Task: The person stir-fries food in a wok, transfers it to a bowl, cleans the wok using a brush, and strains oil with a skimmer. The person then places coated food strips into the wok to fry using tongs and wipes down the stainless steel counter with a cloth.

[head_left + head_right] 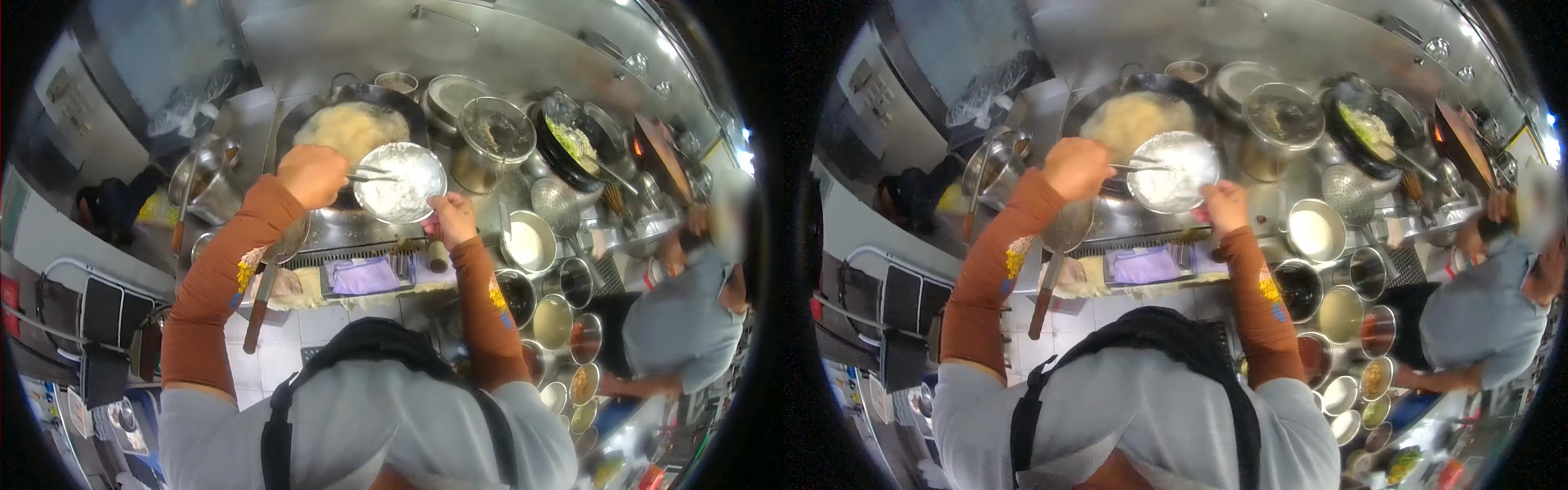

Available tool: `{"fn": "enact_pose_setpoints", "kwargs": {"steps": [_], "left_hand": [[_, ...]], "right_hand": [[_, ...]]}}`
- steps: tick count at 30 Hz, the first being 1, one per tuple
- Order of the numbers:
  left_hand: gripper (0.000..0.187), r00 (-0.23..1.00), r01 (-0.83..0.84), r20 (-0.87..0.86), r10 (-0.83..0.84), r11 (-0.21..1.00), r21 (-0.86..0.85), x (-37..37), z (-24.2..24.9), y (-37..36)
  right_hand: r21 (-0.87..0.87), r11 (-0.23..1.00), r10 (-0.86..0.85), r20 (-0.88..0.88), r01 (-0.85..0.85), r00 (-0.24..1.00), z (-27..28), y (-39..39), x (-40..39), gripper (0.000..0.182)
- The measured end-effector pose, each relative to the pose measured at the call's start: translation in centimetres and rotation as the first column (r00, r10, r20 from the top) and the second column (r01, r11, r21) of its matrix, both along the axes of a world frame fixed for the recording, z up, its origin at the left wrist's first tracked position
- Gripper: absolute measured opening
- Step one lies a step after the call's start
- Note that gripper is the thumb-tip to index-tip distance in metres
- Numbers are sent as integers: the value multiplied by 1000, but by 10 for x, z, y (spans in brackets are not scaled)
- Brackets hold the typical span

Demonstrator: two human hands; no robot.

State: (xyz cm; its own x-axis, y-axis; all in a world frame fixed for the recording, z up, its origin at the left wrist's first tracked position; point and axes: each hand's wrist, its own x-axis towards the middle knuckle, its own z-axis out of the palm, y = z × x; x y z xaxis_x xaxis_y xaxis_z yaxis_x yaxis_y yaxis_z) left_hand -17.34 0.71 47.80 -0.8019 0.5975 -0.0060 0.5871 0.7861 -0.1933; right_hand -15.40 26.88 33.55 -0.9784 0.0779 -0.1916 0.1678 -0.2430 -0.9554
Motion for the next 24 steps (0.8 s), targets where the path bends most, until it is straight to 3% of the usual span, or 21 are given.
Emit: {"fn": "enact_pose_setpoints", "kwargs": {"steps": [2, 5, 9, 16, 20, 23, 24], "left_hand": [[25, 1000, -14, 19, 14, 1000, 24, -6, 2, -6], [24, 997, 70, 27, -70, 997, 31, -23, -33, -4], [19, 1000, -4, 20, 4, 999, 33, -20, -17, 3], [20, 966, 82, -258, -6, 955, 285, -47, 28, -17], [26, 968, -69, -213, 133, 956, 285, -92, 32, -14], [28, 966, -112, -214, 144, 982, 152, -138, 6, -8], [30, 964, -129, -207, 166, 975, 181, -139, 9, -6]], "right_hand": [[-2, 1000, -19, -14, 19, 1000, -3, -1, 0, 14], [11, 1000, -18, -21, 18, 1000, -3, -7, -2, 14], [7, 1000, -29, -6, 29, 1000, -6, -4, -5, 14], [2, 997, -72, 65, 72, 995, -7, 15, 1, 13], [-22, 995, -100, 62, 101, 993, -18, 25, 3, 14], [-62, 991, -120, 41, 122, 992, -28, 28, 1, 15], [-70, 990, -121, 39, 123, 992, -28, 29, 1, 14]]}}
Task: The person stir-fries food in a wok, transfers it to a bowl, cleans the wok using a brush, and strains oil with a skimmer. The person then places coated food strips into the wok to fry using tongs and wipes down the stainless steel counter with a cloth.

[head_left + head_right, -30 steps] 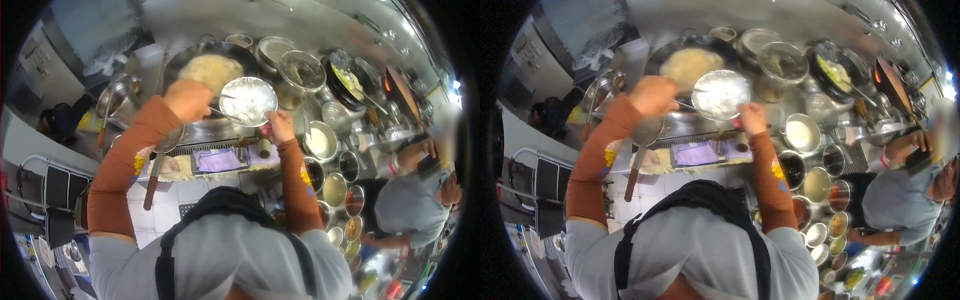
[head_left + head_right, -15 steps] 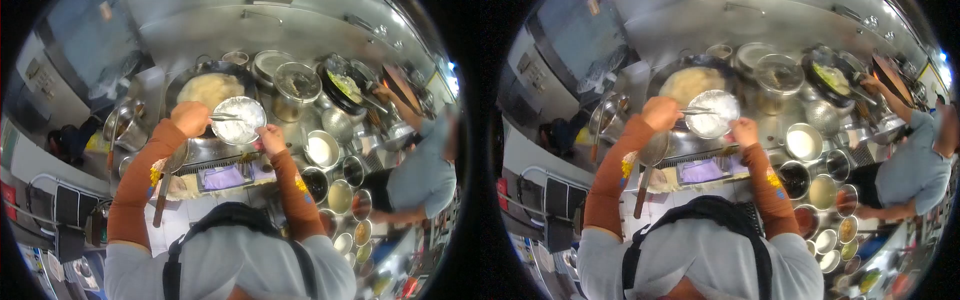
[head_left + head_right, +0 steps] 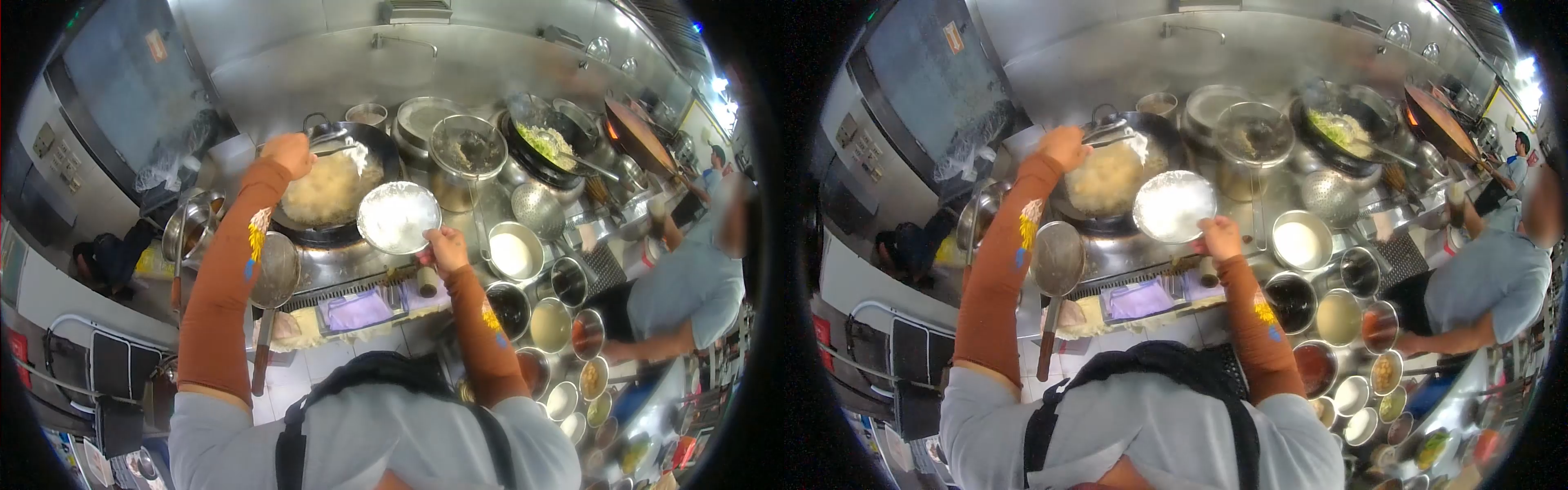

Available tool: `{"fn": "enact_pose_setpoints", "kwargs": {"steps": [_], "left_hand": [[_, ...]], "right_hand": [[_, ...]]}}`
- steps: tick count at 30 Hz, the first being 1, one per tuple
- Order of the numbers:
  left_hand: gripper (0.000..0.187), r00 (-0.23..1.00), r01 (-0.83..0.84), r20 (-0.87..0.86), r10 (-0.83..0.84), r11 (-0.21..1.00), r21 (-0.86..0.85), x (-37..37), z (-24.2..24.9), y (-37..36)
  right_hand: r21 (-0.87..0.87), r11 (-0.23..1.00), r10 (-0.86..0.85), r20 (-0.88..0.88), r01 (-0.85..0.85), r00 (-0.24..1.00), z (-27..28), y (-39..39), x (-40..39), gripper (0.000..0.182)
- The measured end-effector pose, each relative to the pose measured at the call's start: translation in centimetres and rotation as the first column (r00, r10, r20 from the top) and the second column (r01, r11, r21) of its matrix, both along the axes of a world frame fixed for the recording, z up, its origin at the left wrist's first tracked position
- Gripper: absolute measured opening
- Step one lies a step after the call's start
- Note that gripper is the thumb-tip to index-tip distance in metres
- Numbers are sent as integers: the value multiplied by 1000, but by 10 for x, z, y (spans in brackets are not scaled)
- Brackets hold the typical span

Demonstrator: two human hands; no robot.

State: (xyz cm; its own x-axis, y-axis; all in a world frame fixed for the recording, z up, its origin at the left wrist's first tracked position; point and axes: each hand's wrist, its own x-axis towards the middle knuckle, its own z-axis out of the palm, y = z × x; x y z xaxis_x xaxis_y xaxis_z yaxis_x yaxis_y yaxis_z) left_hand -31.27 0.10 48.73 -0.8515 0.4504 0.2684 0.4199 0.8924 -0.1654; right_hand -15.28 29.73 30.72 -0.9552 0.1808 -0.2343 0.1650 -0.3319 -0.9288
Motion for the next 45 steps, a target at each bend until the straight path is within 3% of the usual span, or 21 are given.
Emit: {"fn": "enact_pose_setpoints", "kwargs": {"steps": [2, 5, 8, 11, 14, 18, 21, 25, 28, 29, 32, 35, 38, 41, 45], "left_hand": [[33, 1000, -29, 13, 29, 998, 60, -2, 2, 3], [31, 996, 92, -25, -90, 993, 78, 31, 29, 8], [29, 915, 397, 89, -394, 917, -24, 70, 30, 3], [28, 929, 269, 319, -186, 932, -241, 106, 18, 14], [27, 927, 276, 334, -171, 913, -300, 108, -7, 14], [25, 954, 281, 143, -265, 954, -107, 115, -12, 4], [24, 949, 285, 169, -265, 953, -103, 120, -15, 7], [21, 951, 237, 252, -178, 944, -229, 123, -34, 21], [21, 966, 124, 242, -87, 982, -140, 121, -17, 13], [21, 974, 182, 157, -166, 978, -98, 122, -5, 8], [22, 994, 87, 79, -77, 987, -135, 109, 24, 0], [24, 999, 47, 20, -46, 998, -42, 73, 33, -15], [27, 999, -43, 24, 46, 993, -113, 43, 28, -25], [28, 996, 37, 78, -31, 996, -77, 68, 35, -12], [27, 933, 276, 286, -219, 945, -176, 114, 12, 16]], "right_hand": [[7, 1000, -7, -7, 7, 1000, 0, 3, 0, 14], [32, 999, -16, -28, 17, 999, 9, 1, 6, 18], [38, 999, 12, -22, -11, 1000, 9, -2, 6, 18], [74, 996, 58, -10, -58, 998, 17, -11, 7, 17], [66, 991, 115, -35, -113, 993, 18, -21, 6, 16], [48, 993, 109, -26, -107, 994, 22, -28, 6, 15], [58, 990, 128, -45, -125, 991, 24, -31, 8, 15], [48, 994, 100, -58, -97, 993, 26, -39, 5, 15], [67, 994, 85, -51, -82, 995, 20, -33, 4, 15], [82, 993, 89, -46, -85, 995, 18, -30, 4, 16], [43, 997, 64, -43, -62, 997, 13, -25, 4, 16], [34, 999, 41, -42, -40, 998, 11, -20, 4, 17], [36, 999, 23, -32, -21, 999, 10, -16, 4, 16], [20, 1000, 19, -34, -19, 999, 9, -11, 6, 16], [65, 995, 75, -44, -72, 996, 13, -11, 6, 16]]}}
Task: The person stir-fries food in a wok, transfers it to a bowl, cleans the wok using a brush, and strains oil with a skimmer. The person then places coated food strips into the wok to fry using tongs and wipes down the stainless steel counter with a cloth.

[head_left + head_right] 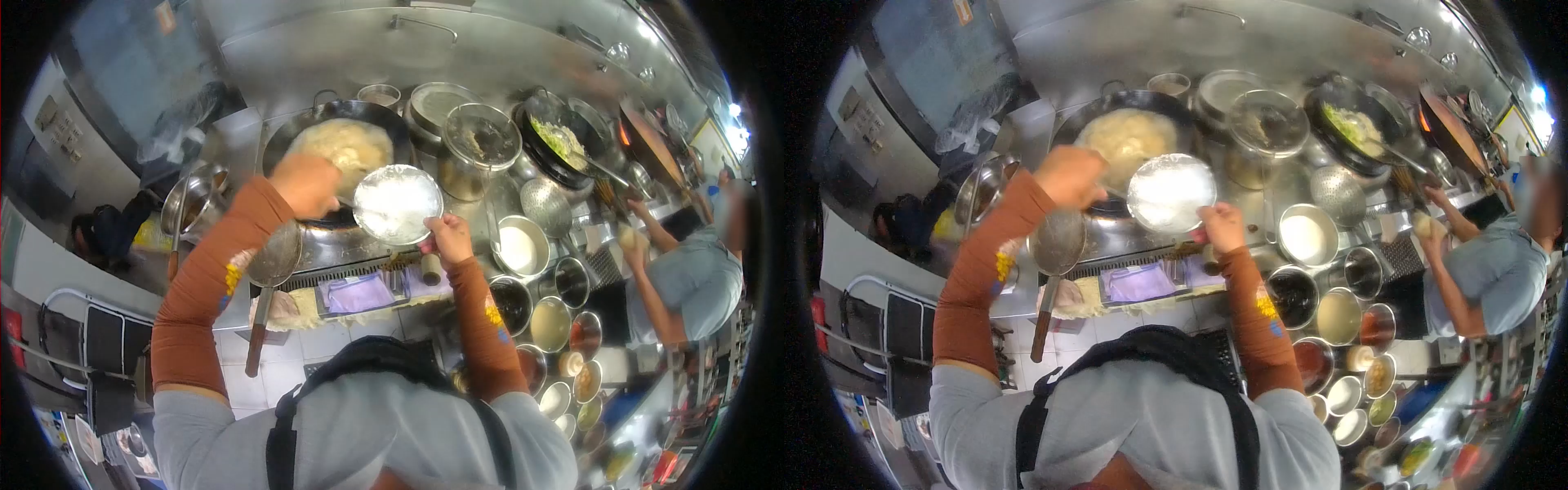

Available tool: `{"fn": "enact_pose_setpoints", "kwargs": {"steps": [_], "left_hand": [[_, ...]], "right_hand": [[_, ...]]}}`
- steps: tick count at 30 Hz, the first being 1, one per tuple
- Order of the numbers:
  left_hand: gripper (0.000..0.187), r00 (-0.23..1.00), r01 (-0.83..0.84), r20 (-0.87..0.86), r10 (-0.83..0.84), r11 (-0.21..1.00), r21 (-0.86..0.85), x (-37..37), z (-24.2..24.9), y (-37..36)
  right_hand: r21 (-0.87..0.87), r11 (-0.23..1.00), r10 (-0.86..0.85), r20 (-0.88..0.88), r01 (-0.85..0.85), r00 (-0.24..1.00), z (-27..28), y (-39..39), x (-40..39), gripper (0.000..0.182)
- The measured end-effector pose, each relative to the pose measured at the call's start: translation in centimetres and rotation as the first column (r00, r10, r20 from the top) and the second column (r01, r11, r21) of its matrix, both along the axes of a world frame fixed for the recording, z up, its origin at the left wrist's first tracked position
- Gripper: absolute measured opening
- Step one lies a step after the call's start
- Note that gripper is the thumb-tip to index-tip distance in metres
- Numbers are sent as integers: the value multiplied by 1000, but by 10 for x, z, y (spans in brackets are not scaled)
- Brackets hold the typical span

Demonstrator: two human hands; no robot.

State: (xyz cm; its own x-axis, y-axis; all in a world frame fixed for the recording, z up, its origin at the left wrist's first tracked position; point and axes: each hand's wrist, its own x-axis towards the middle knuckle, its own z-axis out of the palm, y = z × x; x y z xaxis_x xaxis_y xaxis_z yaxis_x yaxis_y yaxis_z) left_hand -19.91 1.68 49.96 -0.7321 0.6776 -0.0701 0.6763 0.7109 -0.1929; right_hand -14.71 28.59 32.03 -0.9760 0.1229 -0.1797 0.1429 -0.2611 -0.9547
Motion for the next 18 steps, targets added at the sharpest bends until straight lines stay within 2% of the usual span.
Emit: {"fn": "enact_pose_setpoints", "kwargs": {"steps": [1, 4, 7, 10, 13, 16, 18], "left_hand": [[26, 998, 50, 41, -48, 998, -50, 4, -16, 4], [18, 975, 51, -216, -53, 999, -15, 11, -52, 13], [10, 967, 43, -255, -4, 988, 148, 5, -44, 3], [21, 992, 5, -126, -2, 1000, 20, 5, -26, -5], [23, 1000, -21, -12, 20, 996, -82, 5, -33, 1], [22, 999, -14, -54, 8, 993, -115, 9, -42, 9], [20, 995, -19, -98, 20, 1000, 3, 8, -34, 8]], "right_hand": [[3, 1000, 13, 0, -13, 1000, 1, -2, 0, 16], [8, 1000, 25, 5, -25, 1000, 0, -7, -2, 16], [3, 1000, 24, 0, -24, 1000, 1, -8, -1, 16], [-10, 999, 36, -14, -36, 999, 4, -8, 0, 16], [-14, 999, 48, -9, -48, 999, 7, -11, 1, 16], [-2, 999, 50, -2, -50, 999, 0, -12, -5, 16], [-6, 999, 34, 2, -34, 999, -2, -12, -3, 16]]}}
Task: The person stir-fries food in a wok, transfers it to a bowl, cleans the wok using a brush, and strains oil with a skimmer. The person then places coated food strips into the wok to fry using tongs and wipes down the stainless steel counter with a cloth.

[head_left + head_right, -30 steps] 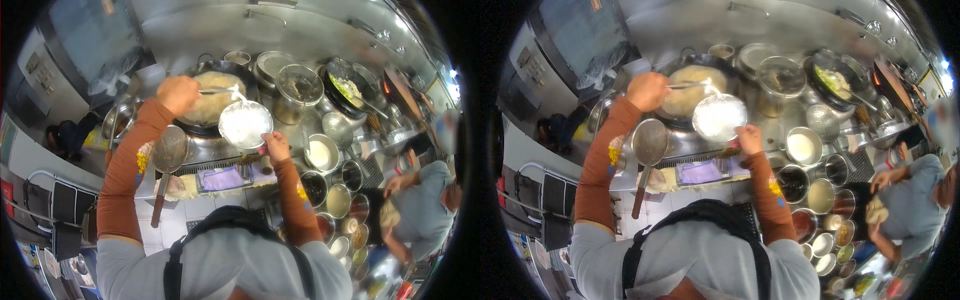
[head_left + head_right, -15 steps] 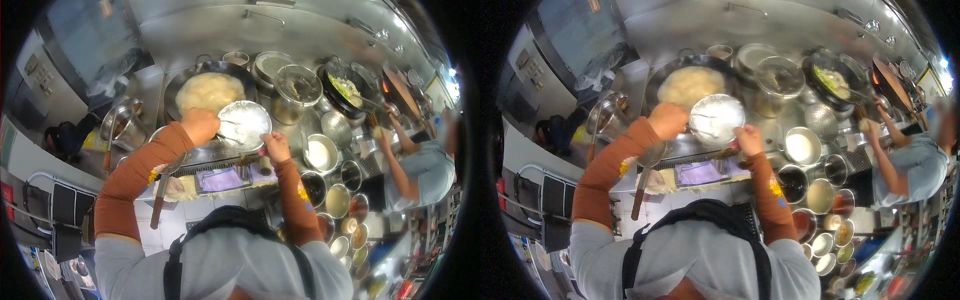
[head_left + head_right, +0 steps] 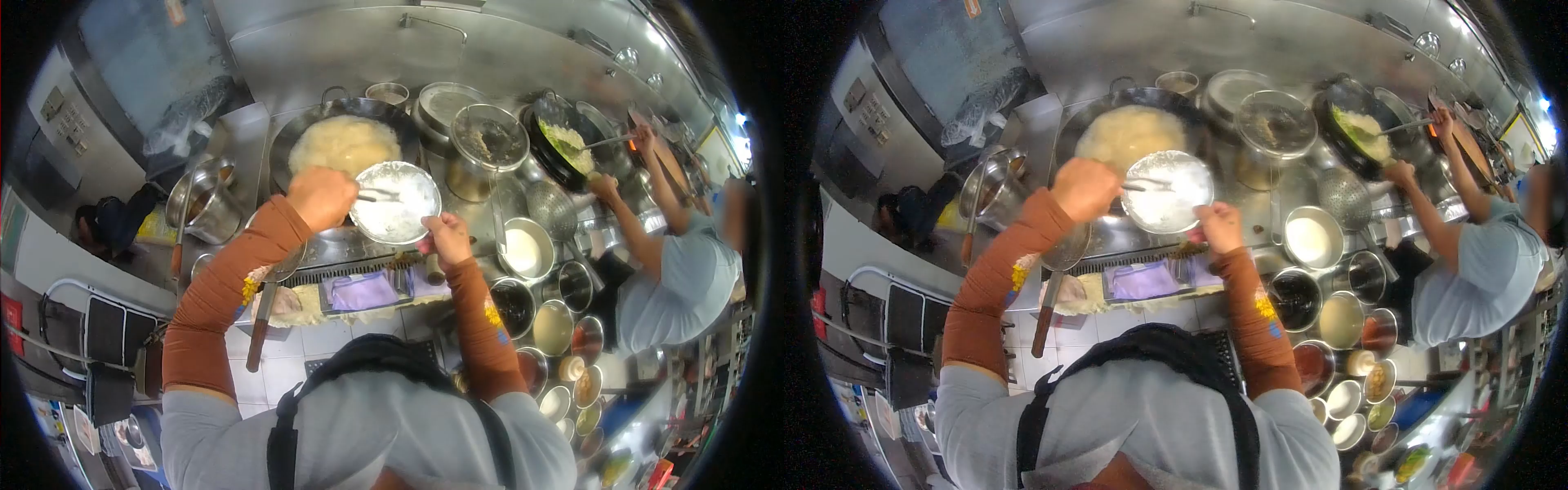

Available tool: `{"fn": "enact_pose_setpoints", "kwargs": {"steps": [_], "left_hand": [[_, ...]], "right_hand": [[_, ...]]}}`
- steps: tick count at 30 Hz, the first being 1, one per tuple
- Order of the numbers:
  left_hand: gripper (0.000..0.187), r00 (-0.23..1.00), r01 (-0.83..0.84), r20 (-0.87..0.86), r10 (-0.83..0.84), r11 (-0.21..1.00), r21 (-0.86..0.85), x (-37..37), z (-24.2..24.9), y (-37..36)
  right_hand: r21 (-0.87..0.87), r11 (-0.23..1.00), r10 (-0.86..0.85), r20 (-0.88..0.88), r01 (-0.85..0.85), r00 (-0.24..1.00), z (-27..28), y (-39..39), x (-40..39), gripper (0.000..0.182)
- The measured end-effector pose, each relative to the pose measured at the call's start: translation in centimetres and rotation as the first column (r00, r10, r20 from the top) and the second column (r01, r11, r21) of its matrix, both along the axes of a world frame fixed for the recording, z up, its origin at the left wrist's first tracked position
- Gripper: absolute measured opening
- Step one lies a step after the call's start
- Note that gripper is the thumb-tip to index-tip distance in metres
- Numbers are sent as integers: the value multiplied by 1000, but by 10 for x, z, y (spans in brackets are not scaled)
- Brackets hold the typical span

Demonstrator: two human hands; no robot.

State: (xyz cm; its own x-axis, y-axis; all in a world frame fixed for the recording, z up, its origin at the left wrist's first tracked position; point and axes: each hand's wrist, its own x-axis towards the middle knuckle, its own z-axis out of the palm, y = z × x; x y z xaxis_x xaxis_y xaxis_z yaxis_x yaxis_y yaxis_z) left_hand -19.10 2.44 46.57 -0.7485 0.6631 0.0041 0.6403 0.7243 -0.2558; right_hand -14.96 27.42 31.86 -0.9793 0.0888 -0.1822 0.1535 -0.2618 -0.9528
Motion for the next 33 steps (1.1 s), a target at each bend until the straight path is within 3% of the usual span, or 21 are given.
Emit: {"fn": "enact_pose_setpoints", "kwargs": {"steps": [4, 9, 13, 16, 19, 25, 26, 28, 29, 30, 33], "left_hand": [[19, 993, -35, -109, 49, 991, 129, 1, 43, -8], [25, 973, -140, -158, 170, 973, 185, -56, 46, -30], [31, 935, -259, -173, 308, 932, 255, -61, 33, -46], [37, 917, -223, -214, 336, 878, 424, -36, 16, -64], [39, 889, -58, -346, 300, 823, 565, -8, -17, -99], [46, 904, -341, 64, 424, 622, 705, 71, -39, -123], [45, 892, -213, -146, 428, 683, 699, 71, -74, -150], [43, 794, -547, 241, 558, 483, 684, 98, -80, -161], [42, 688, -677, 543, 481, 156, 719, 107, -98, -168], [41, 577, -759, 769, 277, -166, 629, 115, -122, -178], [43, 563, -691, 824, -70, -586, 422, 152, -166, -202]], "right_hand": [[-24, 1000, -5, -18, 4, 1000, 2, 1, 4, 16], [-25, 1000, -18, -15, 17, 1000, -4, 6, 4, 17], [-87, 996, -12, -26, 10, 1000, -9, 11, 5, 19], [-154, 988, -26, -20, 23, 999, -16, 11, 13, 19], [-197, 980, -14, -20, 9, 1000, -29, 13, 17, 19], [-228, 974, 4, 18, 0, 1000, -49, 0, 24, 14], [-220, 976, 11, 36, -3, 999, -54, -7, 24, 14], [-226, 974, 25, 67, -10, 997, -67, -16, 24, 11], [-234, 972, 10, 63, 5, 998, -60, -25, 30, 11], [-236, 972, -2, 61, 17, 998, -67, -27, 33, 10], [-176, 981, -76, 35, 81, 996, -57, -41, 57, 9]]}}
